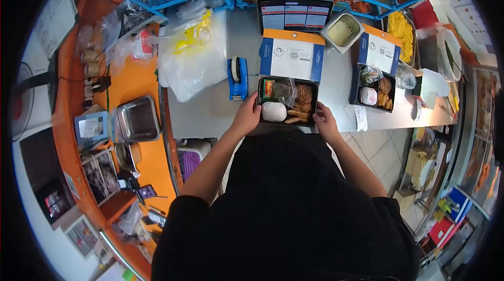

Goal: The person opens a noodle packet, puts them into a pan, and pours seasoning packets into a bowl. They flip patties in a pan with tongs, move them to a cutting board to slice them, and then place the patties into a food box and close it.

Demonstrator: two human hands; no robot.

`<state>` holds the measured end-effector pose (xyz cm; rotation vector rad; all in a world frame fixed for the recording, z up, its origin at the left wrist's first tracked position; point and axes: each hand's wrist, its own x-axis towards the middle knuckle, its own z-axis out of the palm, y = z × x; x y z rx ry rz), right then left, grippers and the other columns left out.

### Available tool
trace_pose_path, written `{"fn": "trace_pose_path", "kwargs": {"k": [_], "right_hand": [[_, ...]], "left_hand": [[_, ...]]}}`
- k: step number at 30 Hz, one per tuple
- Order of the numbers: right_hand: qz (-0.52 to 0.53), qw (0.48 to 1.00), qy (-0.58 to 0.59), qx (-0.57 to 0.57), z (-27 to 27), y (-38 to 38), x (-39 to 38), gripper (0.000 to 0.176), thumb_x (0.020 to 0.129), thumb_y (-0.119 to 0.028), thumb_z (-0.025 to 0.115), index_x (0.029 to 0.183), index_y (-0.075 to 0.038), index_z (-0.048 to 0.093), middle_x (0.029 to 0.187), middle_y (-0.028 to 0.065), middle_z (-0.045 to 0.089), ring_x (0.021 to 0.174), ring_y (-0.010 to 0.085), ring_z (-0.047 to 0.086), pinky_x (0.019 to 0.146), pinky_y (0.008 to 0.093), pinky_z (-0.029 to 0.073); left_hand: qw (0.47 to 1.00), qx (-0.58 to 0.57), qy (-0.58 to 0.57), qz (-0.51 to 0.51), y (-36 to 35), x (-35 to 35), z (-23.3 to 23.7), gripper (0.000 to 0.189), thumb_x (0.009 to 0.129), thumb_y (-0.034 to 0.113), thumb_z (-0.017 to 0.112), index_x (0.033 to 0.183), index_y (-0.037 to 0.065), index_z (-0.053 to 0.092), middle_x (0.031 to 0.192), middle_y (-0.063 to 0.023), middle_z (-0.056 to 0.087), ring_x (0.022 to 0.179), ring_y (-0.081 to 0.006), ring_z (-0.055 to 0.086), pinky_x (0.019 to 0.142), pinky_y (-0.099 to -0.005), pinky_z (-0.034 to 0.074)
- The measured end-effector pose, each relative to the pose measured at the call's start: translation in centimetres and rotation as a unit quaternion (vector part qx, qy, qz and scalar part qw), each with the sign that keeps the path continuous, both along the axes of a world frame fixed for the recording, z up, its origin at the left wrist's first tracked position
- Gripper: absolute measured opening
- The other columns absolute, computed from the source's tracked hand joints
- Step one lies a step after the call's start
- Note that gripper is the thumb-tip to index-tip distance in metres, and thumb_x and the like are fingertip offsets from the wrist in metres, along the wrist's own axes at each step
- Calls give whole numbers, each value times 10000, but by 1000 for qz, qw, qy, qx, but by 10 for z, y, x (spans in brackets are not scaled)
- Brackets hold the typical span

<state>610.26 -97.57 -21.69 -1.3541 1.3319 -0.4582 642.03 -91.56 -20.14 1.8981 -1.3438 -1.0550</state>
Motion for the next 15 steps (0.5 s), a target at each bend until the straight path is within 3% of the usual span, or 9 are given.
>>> {"fn": "trace_pose_path", "kwargs": {"k": [1, 5, 7, 9, 11, 13, 15], "right_hand": [[10, 999, 34, -39, 0, 4, 2, 501, 972, -82, 609, 1443, 4, 463, 1337, 160, 597, 1100, 229, 636, 964, 326, 504], [-14, 997, 41, -64, 12, 11, 11, 493, 986, -105, 604, 1446, 2, 463, 1283, 167, 615, 1090, 225, 633, 972, 320, 494], [-87, 995, 20, -32, 23, 17, 12, 472, 1003, -139, 588, 1441, -6, 473, 1135, 153, 645, 1037, 221, 639, 948, 319, 506], [-113, 992, 32, -45, 32, 27, -4, 449, 1011, -159, 570, 1432, -25, 491, 1106, 157, 665, 1026, 224, 646, 915, 320, 520], [-102, 949, 207, 216, 57, 38, -26, 472, 1020, -153, 551, 1472, -51, 456, 1284, 160, 637, 1027, 187, 637, 891, 320, 521], [-44, 955, 185, 226, 40, 85, -56, 454, 1028, -201, 550, 1449, -48, 484, 1321, 172, 628, 1080, 201, 636, 928, 327, 512], [12, 983, 157, 96, 42, 147, -59, 481, 1028, -259, 567, 1459, -74, 459, 1367, 212, 590, 1172, 260, 615, 955, 378, 508]], "left_hand": [[999, 50, 9, -5, -2, 4, 4, 532, 961, 131, 602, 1453, -3, 452, 1318, -253, 592, 1159, -384, 609, 999, -418, 476], [995, 30, -63, -70, -2, 8, 12, 517, 957, 148, 594, 1428, -22, 464, 1291, -266, 608, 1139, -414, 618, 975, -446, 493], [992, 49, -65, -96, -1, 9, 22, 478, 948, 145, 567, 1382, -38, 491, 1278, -262, 613, 1176, -446, 574, 1007, -499, 460], [986, 96, -51, -125, -2, 16, 42, 426, 938, 135, 570, 1325, -38, 531, 1228, -242, 641, 1166, -439, 582, 984, -501, 468], [978, 143, -36, -145, -11, 27, 68, 377, 928, 126, 572, 1268, -37, 572, 1179, -221, 669, 1157, -431, 589, 961, -502, 475], [977, 29, -146, -151, -25, 41, 97, 271, 911, 121, 589, 1139, -14, 645, 1007, -192, 707, 1032, -394, 644, 877, -454, 519], [939, -132, -282, -145, -52, 56, 97, 202, 867, 97, 600, 1039, 25, 680, 978, -155, 685, 992, -350, 625, 882, -437, 500]]}}
